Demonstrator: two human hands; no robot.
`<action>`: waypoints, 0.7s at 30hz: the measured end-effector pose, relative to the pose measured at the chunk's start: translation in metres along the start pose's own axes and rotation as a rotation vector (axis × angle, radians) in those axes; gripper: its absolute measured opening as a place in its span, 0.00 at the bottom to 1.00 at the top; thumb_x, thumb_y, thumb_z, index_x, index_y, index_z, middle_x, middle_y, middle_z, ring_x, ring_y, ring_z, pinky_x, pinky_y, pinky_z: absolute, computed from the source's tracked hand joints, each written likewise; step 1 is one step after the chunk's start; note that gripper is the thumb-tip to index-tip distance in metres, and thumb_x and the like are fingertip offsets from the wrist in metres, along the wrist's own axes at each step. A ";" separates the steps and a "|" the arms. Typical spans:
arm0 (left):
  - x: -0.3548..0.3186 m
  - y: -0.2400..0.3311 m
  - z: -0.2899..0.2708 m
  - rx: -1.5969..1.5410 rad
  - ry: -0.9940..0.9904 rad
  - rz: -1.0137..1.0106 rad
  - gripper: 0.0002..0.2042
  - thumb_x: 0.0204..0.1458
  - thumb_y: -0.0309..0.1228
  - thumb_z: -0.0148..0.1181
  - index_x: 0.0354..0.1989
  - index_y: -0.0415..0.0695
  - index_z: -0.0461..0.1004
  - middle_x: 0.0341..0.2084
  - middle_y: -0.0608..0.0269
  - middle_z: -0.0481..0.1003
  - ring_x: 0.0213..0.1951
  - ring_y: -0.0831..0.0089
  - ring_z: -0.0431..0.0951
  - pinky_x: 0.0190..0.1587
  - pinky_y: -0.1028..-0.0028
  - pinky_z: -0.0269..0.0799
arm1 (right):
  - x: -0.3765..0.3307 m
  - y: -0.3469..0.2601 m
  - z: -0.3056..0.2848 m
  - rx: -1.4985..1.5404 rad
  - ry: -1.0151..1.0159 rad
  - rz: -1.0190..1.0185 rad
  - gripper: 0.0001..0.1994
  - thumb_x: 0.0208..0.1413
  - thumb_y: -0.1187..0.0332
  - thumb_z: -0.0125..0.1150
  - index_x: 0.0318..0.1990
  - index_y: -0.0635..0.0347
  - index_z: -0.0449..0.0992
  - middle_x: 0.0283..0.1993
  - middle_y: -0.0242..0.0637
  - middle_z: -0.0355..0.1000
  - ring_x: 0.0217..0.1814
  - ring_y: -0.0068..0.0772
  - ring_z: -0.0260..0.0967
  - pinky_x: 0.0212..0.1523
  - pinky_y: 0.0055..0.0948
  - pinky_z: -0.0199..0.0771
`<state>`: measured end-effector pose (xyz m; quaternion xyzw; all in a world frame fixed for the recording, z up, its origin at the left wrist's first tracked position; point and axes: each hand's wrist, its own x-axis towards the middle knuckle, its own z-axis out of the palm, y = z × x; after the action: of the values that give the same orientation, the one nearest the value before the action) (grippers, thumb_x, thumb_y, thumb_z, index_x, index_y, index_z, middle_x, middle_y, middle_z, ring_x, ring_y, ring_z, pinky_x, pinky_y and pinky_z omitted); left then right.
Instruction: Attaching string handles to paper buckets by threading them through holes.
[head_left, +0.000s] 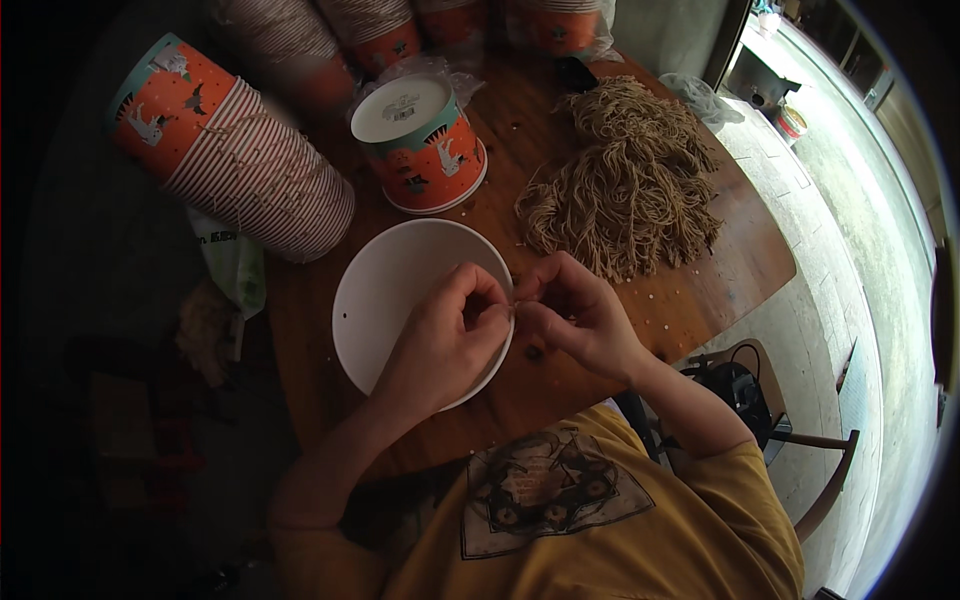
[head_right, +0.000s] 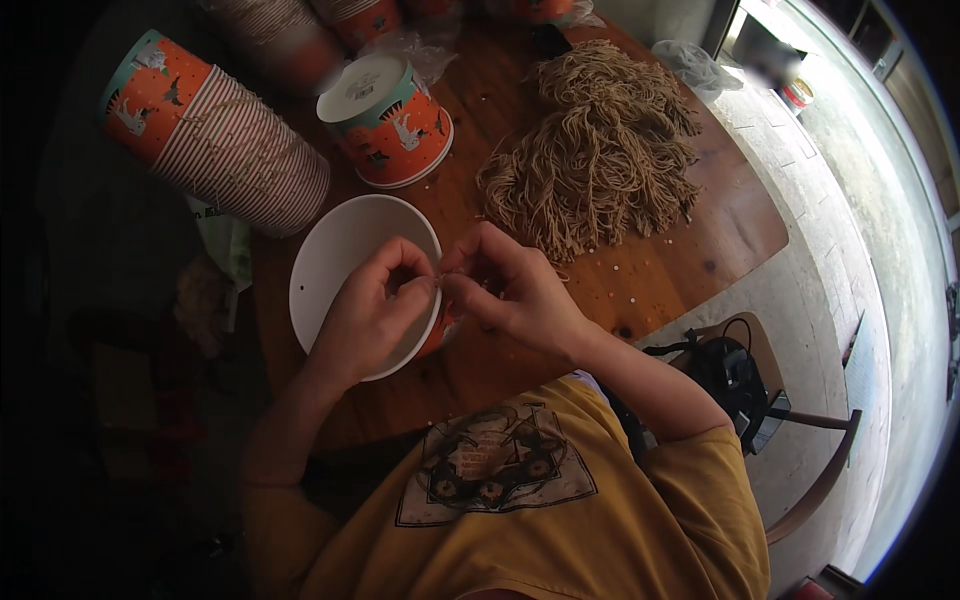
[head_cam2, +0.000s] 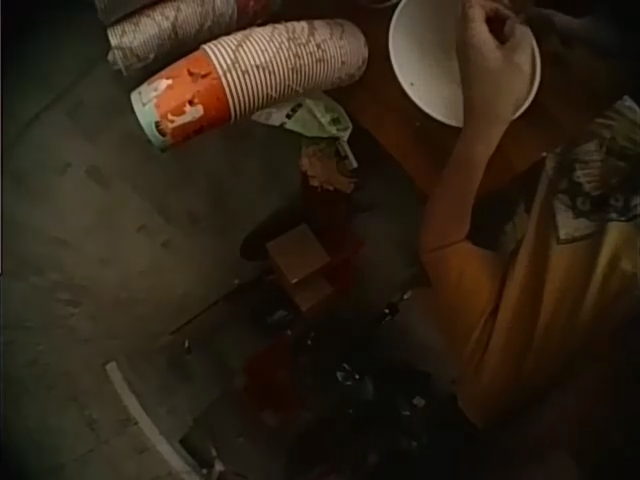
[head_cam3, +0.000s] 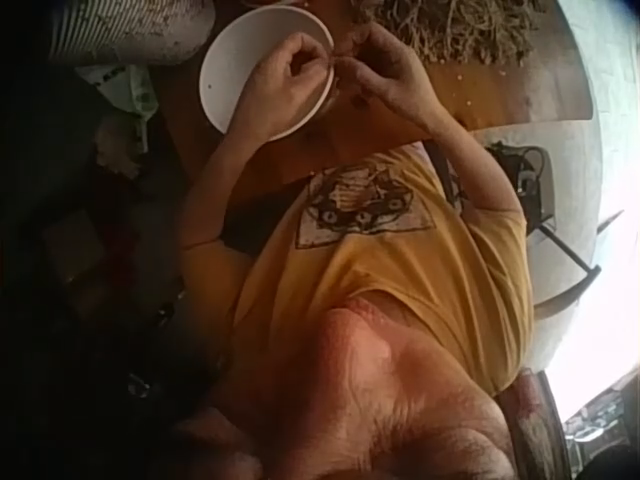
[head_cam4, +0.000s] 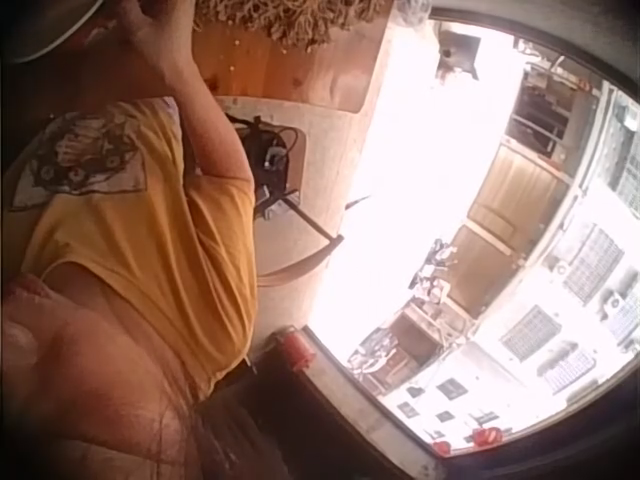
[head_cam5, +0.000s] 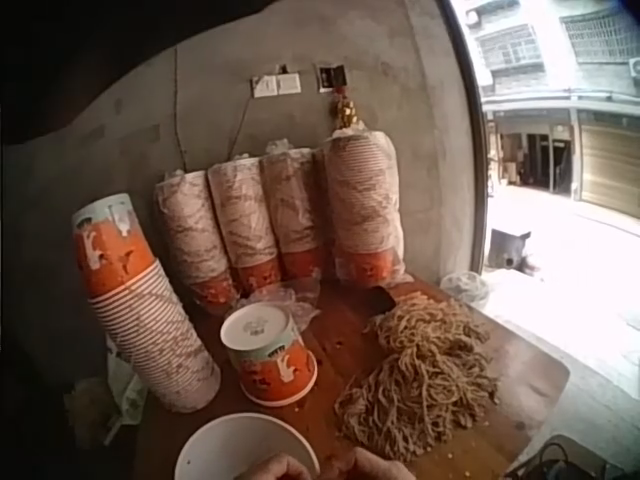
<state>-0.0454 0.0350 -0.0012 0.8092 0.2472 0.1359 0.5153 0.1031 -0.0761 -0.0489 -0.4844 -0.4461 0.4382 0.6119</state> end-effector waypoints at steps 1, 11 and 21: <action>0.000 0.000 0.000 -0.042 -0.009 -0.013 0.04 0.52 0.24 0.52 0.34 0.39 0.66 0.28 0.63 0.70 0.30 0.78 0.70 0.33 0.74 0.67 | -0.001 -0.001 0.000 -0.002 0.014 0.007 0.08 0.59 0.69 0.55 0.43 0.60 0.67 0.31 0.28 0.74 0.27 0.12 0.68 0.23 0.15 0.66; -0.001 -0.005 0.000 -0.159 0.030 0.026 0.04 0.57 0.25 0.51 0.37 0.38 0.65 0.30 0.66 0.69 0.32 0.82 0.70 0.35 0.79 0.69 | -0.005 -0.007 0.003 0.113 0.053 0.141 0.07 0.61 0.70 0.52 0.44 0.62 0.67 0.33 0.31 0.74 0.32 0.16 0.73 0.25 0.13 0.68; -0.002 0.003 0.004 0.348 0.178 0.349 0.05 0.52 0.21 0.55 0.34 0.39 0.65 0.29 0.57 0.68 0.31 0.64 0.72 0.33 0.66 0.68 | -0.005 -0.007 0.006 0.102 0.085 0.164 0.07 0.62 0.68 0.53 0.42 0.61 0.67 0.31 0.30 0.74 0.30 0.16 0.73 0.25 0.14 0.69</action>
<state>-0.0448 0.0297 -0.0003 0.9009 0.1680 0.2487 0.3135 0.0965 -0.0810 -0.0424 -0.5056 -0.3557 0.4880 0.6162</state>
